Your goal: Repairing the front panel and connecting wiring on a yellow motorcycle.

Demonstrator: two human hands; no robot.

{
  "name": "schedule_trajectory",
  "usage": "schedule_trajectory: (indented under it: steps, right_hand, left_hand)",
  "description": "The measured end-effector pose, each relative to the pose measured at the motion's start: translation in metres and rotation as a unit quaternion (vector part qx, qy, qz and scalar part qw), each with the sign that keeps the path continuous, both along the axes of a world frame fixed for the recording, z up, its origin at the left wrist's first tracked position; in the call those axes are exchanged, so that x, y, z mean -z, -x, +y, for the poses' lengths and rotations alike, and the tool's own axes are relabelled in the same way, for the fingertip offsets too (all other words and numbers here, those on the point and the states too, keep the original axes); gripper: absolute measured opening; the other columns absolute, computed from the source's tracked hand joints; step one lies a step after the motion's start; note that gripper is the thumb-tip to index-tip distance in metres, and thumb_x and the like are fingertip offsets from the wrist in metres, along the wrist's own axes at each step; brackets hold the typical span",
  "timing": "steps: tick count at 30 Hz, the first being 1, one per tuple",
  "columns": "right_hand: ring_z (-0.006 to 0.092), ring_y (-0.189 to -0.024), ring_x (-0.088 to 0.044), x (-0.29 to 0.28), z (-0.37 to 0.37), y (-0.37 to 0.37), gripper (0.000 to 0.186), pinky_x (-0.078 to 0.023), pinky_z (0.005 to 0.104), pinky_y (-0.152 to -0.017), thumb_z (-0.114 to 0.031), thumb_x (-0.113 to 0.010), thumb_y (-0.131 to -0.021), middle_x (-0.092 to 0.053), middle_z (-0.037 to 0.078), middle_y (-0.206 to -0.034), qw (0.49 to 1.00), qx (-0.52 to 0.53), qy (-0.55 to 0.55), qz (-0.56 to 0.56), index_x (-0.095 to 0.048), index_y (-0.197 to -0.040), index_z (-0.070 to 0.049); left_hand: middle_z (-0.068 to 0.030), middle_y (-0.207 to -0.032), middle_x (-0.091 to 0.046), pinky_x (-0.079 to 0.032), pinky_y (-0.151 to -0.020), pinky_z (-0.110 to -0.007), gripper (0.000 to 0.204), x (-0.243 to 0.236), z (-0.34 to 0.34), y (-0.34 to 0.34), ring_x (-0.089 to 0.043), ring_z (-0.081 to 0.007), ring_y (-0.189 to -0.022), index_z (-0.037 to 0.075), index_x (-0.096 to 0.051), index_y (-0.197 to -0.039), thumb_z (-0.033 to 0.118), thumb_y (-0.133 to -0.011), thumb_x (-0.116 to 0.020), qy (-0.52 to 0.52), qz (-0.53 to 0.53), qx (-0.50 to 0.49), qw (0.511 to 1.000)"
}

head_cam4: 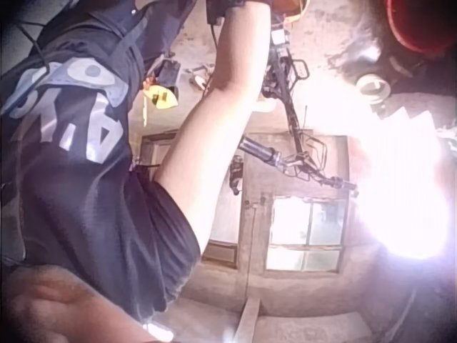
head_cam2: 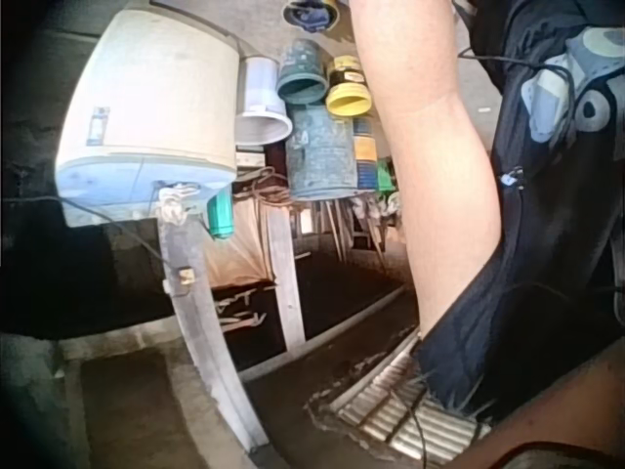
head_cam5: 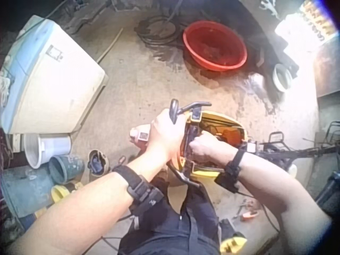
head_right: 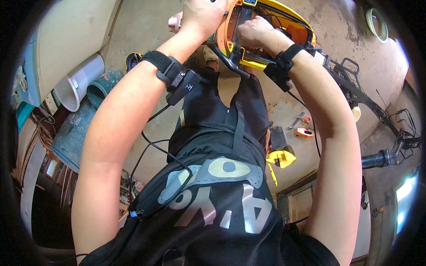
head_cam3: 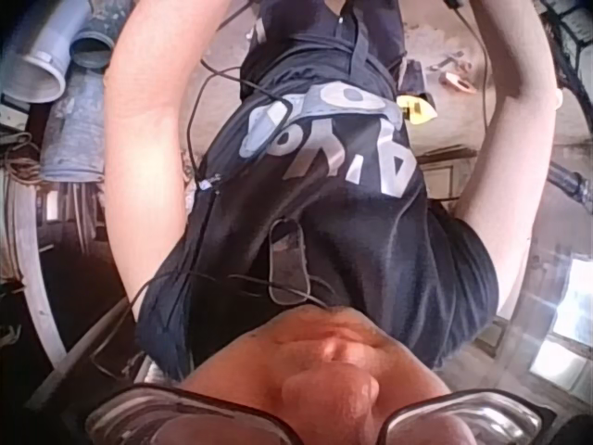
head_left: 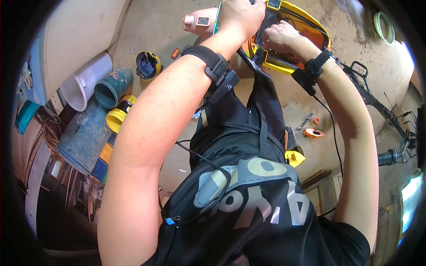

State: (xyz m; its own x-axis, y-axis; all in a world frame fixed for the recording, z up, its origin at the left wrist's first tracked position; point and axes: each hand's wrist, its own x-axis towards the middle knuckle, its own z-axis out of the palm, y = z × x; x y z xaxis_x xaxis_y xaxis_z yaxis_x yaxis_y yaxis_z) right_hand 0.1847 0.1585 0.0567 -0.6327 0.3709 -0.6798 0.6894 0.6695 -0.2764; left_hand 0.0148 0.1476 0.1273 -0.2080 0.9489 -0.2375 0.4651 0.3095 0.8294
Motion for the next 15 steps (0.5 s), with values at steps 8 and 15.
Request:
schedule_trajectory:
  steps: [8,15]
  right_hand:
    - [0.0323,-0.105,-0.072,-0.003,-0.007,-0.011,0.033,-0.053,0.0429,-0.095,-0.04,-0.069,-0.09,-0.076,0.014,-0.112,0.998,0.054,0.029,0.021,-0.078,-0.111,-0.016]
    - [0.0354,-0.104,-0.072,0.001,-0.057,-0.023,0.039,-0.057,0.0474,-0.09,-0.05,-0.065,-0.094,-0.076,0.016,-0.107,0.955,0.29,0.03,-0.046,-0.076,-0.112,-0.017]
  left_hand:
    - [-0.031,-0.096,-0.071,-0.056,-0.084,-0.051,0.036,0.001,0.0,0.001,-0.07,-0.0464,-0.097,-0.004,-0.068,-0.103,0.031,-0.094,-0.062,0.001,-0.003,0.002,1.0]
    - [-0.0306,-0.093,-0.071,-0.056,-0.082,-0.05,0.034,0.0,-0.001,0.0,-0.071,-0.0464,-0.094,-0.004,-0.068,-0.102,0.029,-0.095,-0.062,0.001,0.009,0.005,1.0]
